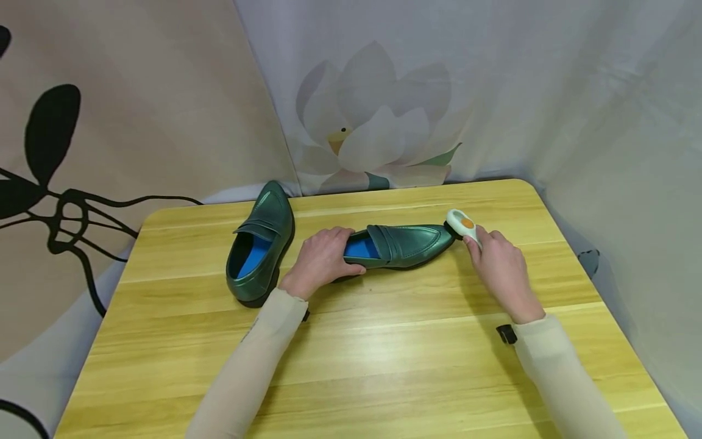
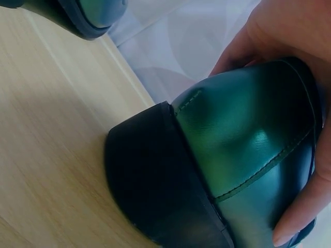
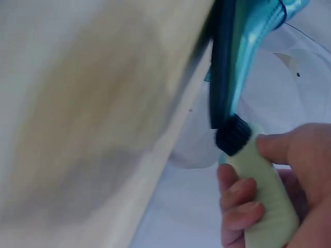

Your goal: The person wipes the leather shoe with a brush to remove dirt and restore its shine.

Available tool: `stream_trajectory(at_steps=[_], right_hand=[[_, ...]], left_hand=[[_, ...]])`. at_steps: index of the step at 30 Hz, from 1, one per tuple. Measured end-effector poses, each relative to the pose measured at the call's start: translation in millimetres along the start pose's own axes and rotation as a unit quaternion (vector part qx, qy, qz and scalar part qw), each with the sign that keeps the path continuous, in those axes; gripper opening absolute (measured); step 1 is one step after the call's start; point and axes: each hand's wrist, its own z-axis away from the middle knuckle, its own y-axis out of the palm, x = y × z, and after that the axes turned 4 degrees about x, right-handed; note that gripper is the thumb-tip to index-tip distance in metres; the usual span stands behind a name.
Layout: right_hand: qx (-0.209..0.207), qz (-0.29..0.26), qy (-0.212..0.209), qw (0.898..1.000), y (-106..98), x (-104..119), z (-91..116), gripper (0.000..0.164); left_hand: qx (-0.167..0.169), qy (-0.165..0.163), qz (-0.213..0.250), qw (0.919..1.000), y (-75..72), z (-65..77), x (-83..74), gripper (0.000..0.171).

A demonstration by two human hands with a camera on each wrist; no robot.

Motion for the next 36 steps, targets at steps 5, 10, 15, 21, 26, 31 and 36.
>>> stream_trajectory(at_steps=[5, 10, 15, 21, 26, 31, 36], right_hand=[[0.064, 0.033, 0.000, 0.997, -8.4, 13.7, -21.8, 0.030], [0.107, 0.046, -0.020, 0.993, -5.3, 37.4, -36.1, 0.033], [0.125, 0.014, -0.053, 0.991, 8.8, 69.7, -41.4, 0.036], [0.097, -0.013, -0.067, 0.993, 16.0, 99.9, -41.1, 0.038], [0.076, -0.013, -0.096, 0.992, 18.8, 114.9, -34.3, 0.043], [0.049, -0.017, -0.119, 0.992, 17.2, 112.0, -17.4, 0.046], [0.051, -0.030, -0.116, 0.991, 13.5, 90.8, 1.3, 0.048]], left_hand=[[-0.001, 0.001, -0.004, 1.0000, 1.2, -1.9, -1.7, 0.084], [0.002, 0.000, -0.007, 1.0000, 2.3, -3.9, -3.7, 0.085], [0.004, -0.004, -0.003, 1.0000, 2.5, -5.3, -5.4, 0.086], [0.002, -0.007, 0.000, 1.0000, 3.9, -4.6, -5.7, 0.086], [-0.001, -0.007, 0.000, 1.0000, 4.7, -3.6, -4.5, 0.086], [0.005, -0.011, -0.002, 0.9999, 3.8, -2.5, -3.8, 0.086], [0.000, -0.013, -0.006, 0.9999, 0.4, -0.3, -1.2, 0.087]])
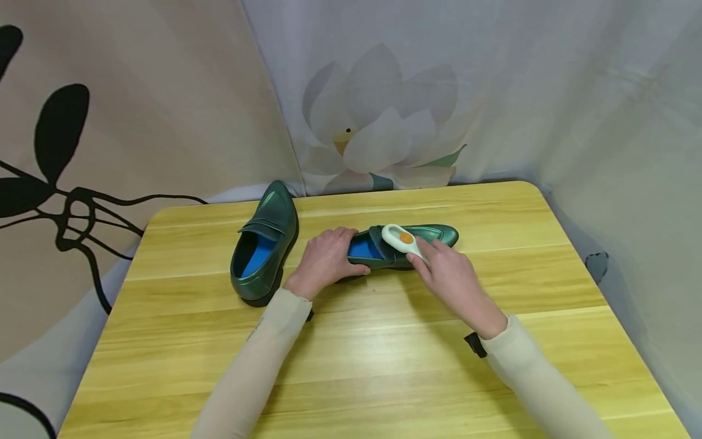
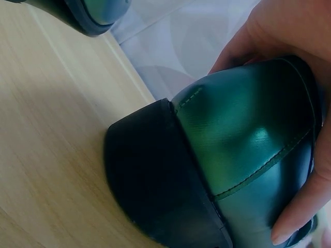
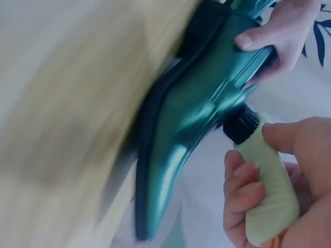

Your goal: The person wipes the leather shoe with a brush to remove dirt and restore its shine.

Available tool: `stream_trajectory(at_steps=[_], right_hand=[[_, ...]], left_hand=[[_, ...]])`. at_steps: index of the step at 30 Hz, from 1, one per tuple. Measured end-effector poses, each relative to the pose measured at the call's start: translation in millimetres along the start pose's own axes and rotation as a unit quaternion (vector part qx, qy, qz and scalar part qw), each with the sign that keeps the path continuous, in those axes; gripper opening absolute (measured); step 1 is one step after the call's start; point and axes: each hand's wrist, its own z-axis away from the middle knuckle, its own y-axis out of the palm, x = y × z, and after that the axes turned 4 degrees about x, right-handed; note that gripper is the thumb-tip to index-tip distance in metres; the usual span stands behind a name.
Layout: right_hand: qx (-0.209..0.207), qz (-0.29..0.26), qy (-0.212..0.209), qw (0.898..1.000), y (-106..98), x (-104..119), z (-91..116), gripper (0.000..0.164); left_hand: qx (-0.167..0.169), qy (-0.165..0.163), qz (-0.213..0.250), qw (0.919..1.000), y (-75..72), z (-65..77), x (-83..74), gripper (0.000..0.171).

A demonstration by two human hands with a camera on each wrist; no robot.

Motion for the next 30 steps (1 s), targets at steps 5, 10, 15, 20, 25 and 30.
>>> stream_trajectory(at_steps=[5, 10, 15, 20, 25, 30], right_hand=[[-0.006, -0.002, 0.033, 0.999, -2.3, -30.7, 16.6, 0.048], [-0.034, 0.000, 0.067, 0.997, -4.0, -54.9, 23.8, 0.044], [-0.022, -0.032, 0.070, 0.997, -2.7, -45.1, 21.7, 0.046], [-0.010, -0.085, 0.050, 0.995, 5.0, -11.9, 18.6, 0.049], [-0.005, -0.095, 0.035, 0.995, 15.6, 7.2, 15.0, 0.047], [-0.003, -0.100, 0.073, 0.992, 16.5, -6.1, 15.0, 0.043]], left_hand=[[-0.001, 0.000, -0.001, 1.0000, -0.8, 1.2, 2.3, 0.087], [-0.002, -0.001, -0.001, 1.0000, -0.6, 1.7, 2.4, 0.086], [-0.001, -0.002, -0.002, 1.0000, -0.4, 1.9, 1.6, 0.086], [-0.001, -0.002, -0.001, 1.0000, -0.5, 1.5, 1.2, 0.087], [-0.002, -0.004, 0.000, 1.0000, -0.5, 1.2, 0.8, 0.087], [-0.002, -0.001, 0.007, 1.0000, 1.1, 0.9, 0.6, 0.087]])
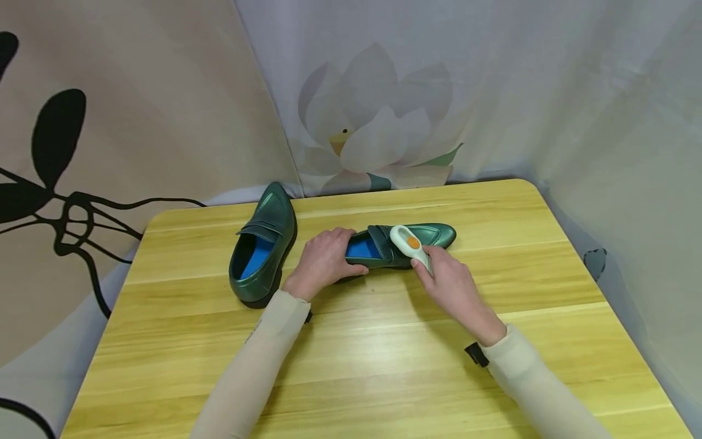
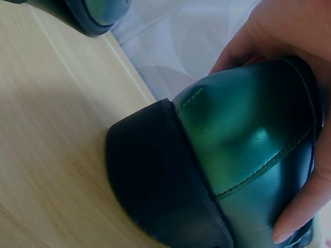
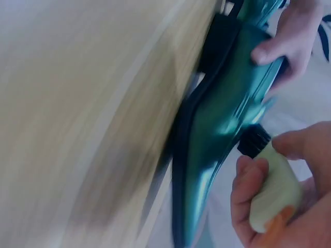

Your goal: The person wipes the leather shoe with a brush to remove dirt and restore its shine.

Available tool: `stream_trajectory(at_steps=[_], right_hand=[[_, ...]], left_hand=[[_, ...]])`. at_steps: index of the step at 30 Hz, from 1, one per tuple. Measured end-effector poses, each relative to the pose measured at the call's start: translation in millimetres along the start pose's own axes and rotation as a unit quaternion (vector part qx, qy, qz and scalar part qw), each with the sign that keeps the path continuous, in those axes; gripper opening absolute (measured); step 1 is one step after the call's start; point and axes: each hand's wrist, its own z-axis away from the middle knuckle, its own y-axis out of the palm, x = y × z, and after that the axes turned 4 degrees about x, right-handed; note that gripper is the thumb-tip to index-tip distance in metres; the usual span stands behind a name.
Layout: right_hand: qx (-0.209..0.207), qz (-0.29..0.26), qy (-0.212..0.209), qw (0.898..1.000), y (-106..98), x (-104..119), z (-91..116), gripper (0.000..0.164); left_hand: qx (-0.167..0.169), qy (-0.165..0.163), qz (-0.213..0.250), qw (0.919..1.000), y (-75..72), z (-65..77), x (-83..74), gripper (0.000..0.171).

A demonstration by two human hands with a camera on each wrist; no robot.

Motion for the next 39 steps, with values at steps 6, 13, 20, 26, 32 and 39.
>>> stream_trajectory(at_steps=[6, 13, 20, 26, 32, 39], right_hand=[[-0.005, 0.007, 0.048, 0.999, -14.5, -33.6, 2.9, 0.042], [-0.057, 0.044, 0.066, 0.995, -24.8, -50.6, -0.1, 0.043], [-0.030, 0.028, 0.057, 0.998, -12.9, -27.7, -13.0, 0.049], [0.013, -0.025, 0.053, 0.998, -4.7, 4.1, -26.8, 0.049], [0.016, -0.014, 0.064, 0.998, -6.1, 6.6, -31.0, 0.048], [-0.003, 0.041, 0.080, 0.996, -25.8, -27.0, -25.5, 0.046]], left_hand=[[-0.003, 0.000, 0.003, 1.0000, 0.7, 0.0, 0.2, 0.086], [-0.006, 0.001, 0.001, 1.0000, 0.1, -0.4, -0.8, 0.086], [-0.010, 0.003, 0.004, 0.9999, 0.7, -1.2, -1.0, 0.086], [-0.007, -0.001, 0.003, 1.0000, 1.2, -0.7, 0.2, 0.086], [-0.006, -0.004, 0.007, 1.0000, 1.4, 0.3, 1.2, 0.087], [-0.005, -0.002, 0.001, 1.0000, 1.5, 0.0, -0.6, 0.086]])
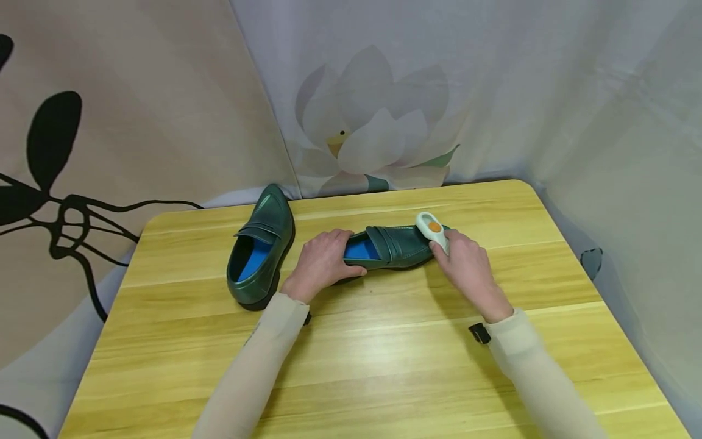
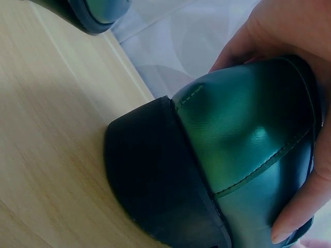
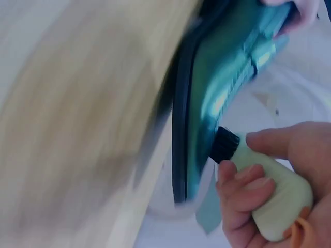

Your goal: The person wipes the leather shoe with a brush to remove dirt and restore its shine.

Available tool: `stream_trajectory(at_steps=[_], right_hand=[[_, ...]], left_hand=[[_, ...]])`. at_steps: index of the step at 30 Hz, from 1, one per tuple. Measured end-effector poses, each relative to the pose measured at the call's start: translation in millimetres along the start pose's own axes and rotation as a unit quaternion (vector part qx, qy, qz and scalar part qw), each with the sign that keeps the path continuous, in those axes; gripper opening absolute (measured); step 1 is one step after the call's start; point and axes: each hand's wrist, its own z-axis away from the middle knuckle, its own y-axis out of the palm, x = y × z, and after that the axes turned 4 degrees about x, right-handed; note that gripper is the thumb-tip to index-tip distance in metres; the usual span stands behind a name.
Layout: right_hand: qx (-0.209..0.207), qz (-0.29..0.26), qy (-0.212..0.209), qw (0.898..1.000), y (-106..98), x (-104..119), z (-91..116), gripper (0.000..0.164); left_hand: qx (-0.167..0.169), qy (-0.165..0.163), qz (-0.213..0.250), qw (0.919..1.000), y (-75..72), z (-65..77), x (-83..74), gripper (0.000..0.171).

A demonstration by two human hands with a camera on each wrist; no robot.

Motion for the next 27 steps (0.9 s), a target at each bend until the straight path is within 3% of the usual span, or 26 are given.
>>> stream_trajectory(at_steps=[8, 20, 23, 27], right_hand=[[-0.007, 0.001, 0.026, 1.000, -18.0, -20.7, 2.4, 0.046], [0.027, -0.035, -0.027, 0.999, 14.2, 26.8, 1.2, 0.048], [0.020, -0.039, -0.030, 0.999, 15.1, 27.8, 2.8, 0.047], [0.003, -0.027, -0.018, 0.999, 10.7, 9.5, 7.6, 0.048]], left_hand=[[-0.002, -0.001, -0.003, 1.0000, -1.3, 0.9, -0.3, 0.085], [0.006, -0.007, 0.003, 0.9999, -2.3, 1.1, -1.1, 0.086], [0.008, -0.007, 0.007, 0.9999, -2.4, 0.8, -1.5, 0.087], [0.007, -0.003, 0.005, 1.0000, -2.5, 0.3, -1.7, 0.087]])
